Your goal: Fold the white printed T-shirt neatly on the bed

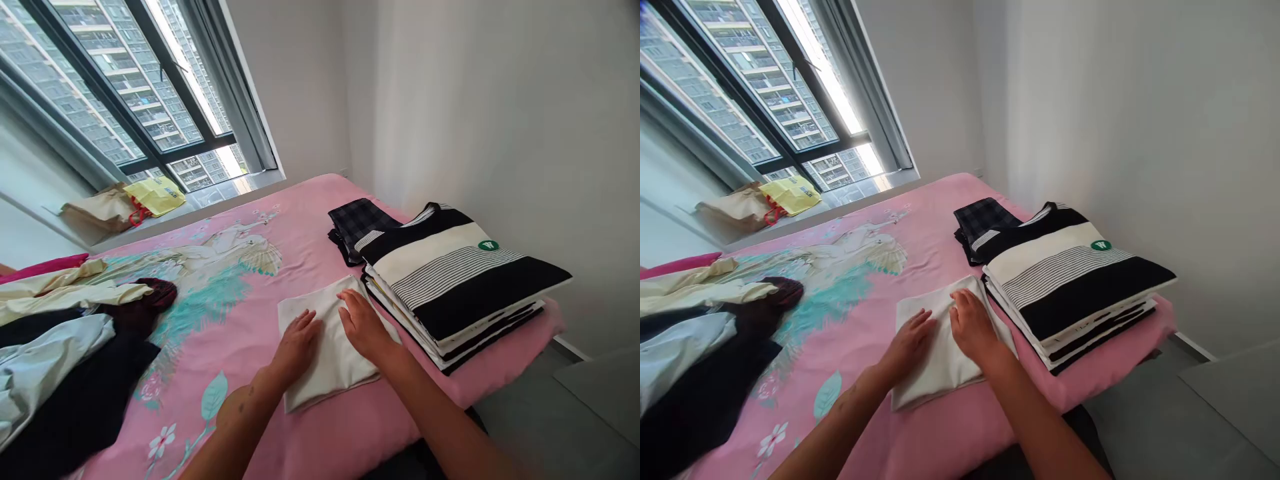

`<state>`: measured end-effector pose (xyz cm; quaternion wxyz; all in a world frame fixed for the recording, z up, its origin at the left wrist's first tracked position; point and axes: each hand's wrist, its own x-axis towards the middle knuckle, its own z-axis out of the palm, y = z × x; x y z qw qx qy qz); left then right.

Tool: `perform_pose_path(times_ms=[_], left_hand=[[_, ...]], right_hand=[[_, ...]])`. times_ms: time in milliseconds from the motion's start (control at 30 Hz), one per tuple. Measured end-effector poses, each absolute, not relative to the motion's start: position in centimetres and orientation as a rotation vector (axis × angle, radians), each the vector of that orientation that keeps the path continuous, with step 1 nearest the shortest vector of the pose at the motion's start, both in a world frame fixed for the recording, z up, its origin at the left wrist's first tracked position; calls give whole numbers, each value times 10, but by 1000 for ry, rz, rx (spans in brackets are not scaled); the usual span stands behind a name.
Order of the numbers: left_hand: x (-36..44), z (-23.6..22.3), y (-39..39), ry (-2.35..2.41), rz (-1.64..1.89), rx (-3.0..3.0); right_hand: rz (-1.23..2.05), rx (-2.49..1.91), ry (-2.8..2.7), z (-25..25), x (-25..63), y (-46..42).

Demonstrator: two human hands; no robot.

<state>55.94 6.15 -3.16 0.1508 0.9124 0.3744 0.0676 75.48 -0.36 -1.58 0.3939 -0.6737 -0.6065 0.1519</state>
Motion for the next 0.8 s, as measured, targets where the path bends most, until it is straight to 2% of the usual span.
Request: perform_pose_path(times_ms=[133, 333, 500, 600, 700, 800], left_hand=[[524, -48, 24, 1061, 1, 2696], [466, -43, 15, 1237, -29, 2537], [511, -21, 40, 1141, 282, 2631], [546, -24, 62, 1031, 255, 2698], [551, -40, 90, 1335, 131, 2530], [527, -57, 117, 1694, 156, 2202]], right_hand=[[408, -2103, -1835, -64, 766, 25], [274, -2172, -1929, -92, 772, 21], [251, -2182, -1920, -89, 767, 21], [248, -2188, -1922, -90, 766, 22], [219, -2178, -1937, -94, 767, 22], [170, -2156, -1944, -98, 768, 22]])
